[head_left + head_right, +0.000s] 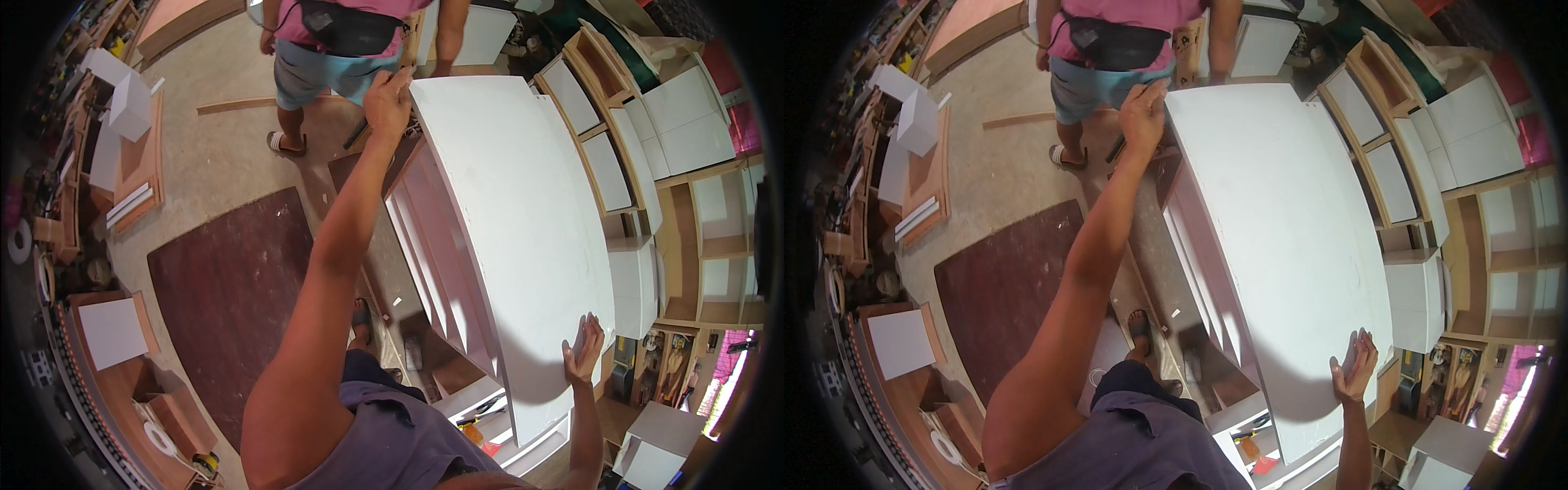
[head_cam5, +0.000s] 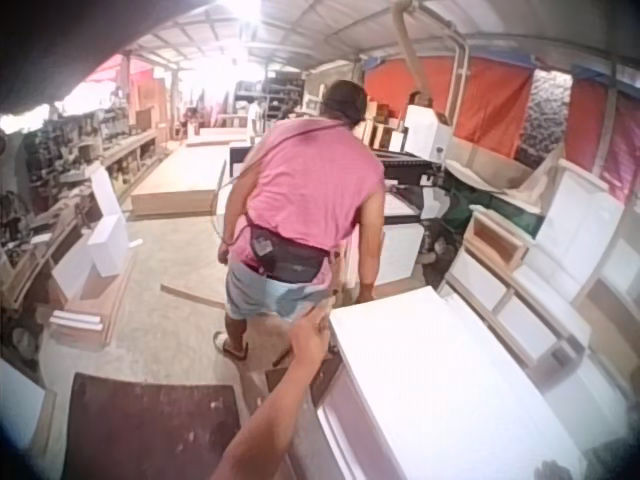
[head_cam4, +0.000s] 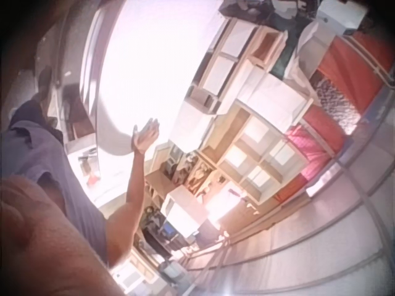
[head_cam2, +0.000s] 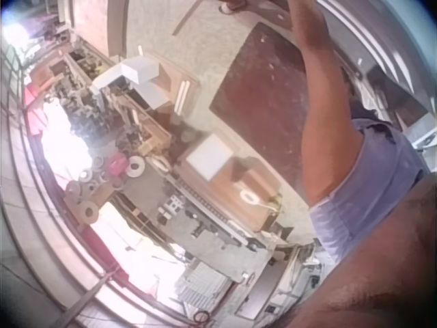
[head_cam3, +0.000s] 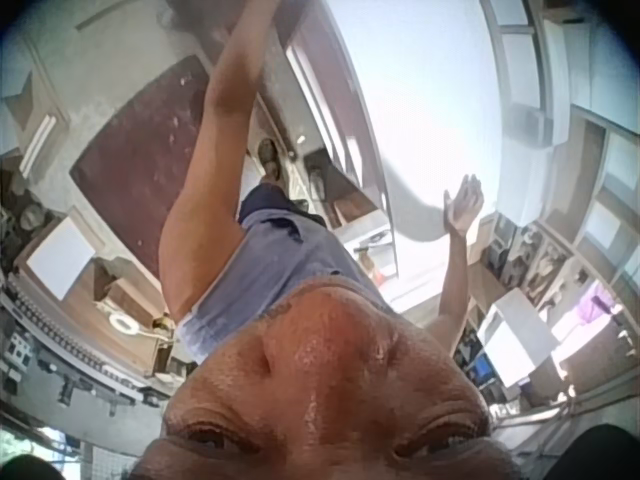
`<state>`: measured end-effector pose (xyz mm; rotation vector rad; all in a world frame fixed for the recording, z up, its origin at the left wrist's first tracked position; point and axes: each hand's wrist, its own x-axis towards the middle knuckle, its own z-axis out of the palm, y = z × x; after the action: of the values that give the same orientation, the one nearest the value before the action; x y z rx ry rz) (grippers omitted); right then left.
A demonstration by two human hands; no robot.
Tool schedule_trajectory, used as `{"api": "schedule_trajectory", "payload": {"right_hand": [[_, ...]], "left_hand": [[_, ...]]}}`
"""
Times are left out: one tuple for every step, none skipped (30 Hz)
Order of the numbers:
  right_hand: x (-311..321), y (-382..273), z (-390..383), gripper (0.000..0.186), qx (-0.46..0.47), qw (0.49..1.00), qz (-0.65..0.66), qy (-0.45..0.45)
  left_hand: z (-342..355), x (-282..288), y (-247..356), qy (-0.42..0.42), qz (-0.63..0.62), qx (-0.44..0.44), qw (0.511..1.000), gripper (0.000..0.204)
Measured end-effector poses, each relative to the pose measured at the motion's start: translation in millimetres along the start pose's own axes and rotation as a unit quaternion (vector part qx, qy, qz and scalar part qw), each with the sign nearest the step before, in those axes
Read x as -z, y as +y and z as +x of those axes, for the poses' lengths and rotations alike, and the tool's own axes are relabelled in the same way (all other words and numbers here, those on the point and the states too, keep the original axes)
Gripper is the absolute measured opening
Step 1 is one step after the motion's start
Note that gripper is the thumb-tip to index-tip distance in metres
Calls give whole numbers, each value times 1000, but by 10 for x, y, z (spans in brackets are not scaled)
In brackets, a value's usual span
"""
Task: The person smooths the edge of a white cabinet door with a metal scraper, then wipes the surface with a cloth. The person repeats scraping and wiping on the same door throughout the clip.
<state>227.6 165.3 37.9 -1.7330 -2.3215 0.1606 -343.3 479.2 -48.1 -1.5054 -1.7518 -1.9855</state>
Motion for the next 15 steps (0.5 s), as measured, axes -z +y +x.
{"api": "schedule_trajectory", "payload": {"right_hand": [[3,-14,7,68,2,1000,6,1],[2,-24,25,69,5,1000,3,1],[-1,-33,48,69,9,1000,1,0],[4,-30,25,70,11,1000,-1,-2],[7,-19,0,71,13,1000,2,-3],[7,-8,-25,72,12,1000,3,-1],[-2,-2,-24,73,13,1000,4,3],[-15,-14,-34,74,5,1000,18,3],[-21,-32,-46,75,-3,999,32,3],[-10,-45,-41,76,-11,999,43,3],[-12,-32,-19,77,-11,999,32,2],[-19,-7,-31,77,-13,1000,21,1],[-26,8,-52,78,-18,1000,11,0],[-25,8,-50,78,-21,1000,12,-4],[-23,6,-53,78,-25,1000,13,-8]], "left_hand": [[-20,13,41,10,4,-13,1000,32],[-61,42,87,4,11,-12,1000,33],[-133,92,142,-1,18,-10,1000,34],[-241,149,238,-9,25,-8,1000,35],[-393,218,358,-16,20,-28,999,34],[-576,271,520,-24,11,-49,998,34],[-765,341,713,-39,-8,-55,998,33],[-986,437,902,-57,-28,-58,996,33],[-1155,572,1107,-78,-72,-78,991,34],[-1270,680,1266,-96,-118,-97,984,35],[-1362,752,1317,-128,-126,-62,982,37],[-1439,795,1345,-161,-134,-28,977,38],[-1473,798,1341,-196,-144,6,970,39],[-1392,754,1273,-159,-135,0,978,38],[-1214,640,1144,-124,-126,-6,984,37]]}}
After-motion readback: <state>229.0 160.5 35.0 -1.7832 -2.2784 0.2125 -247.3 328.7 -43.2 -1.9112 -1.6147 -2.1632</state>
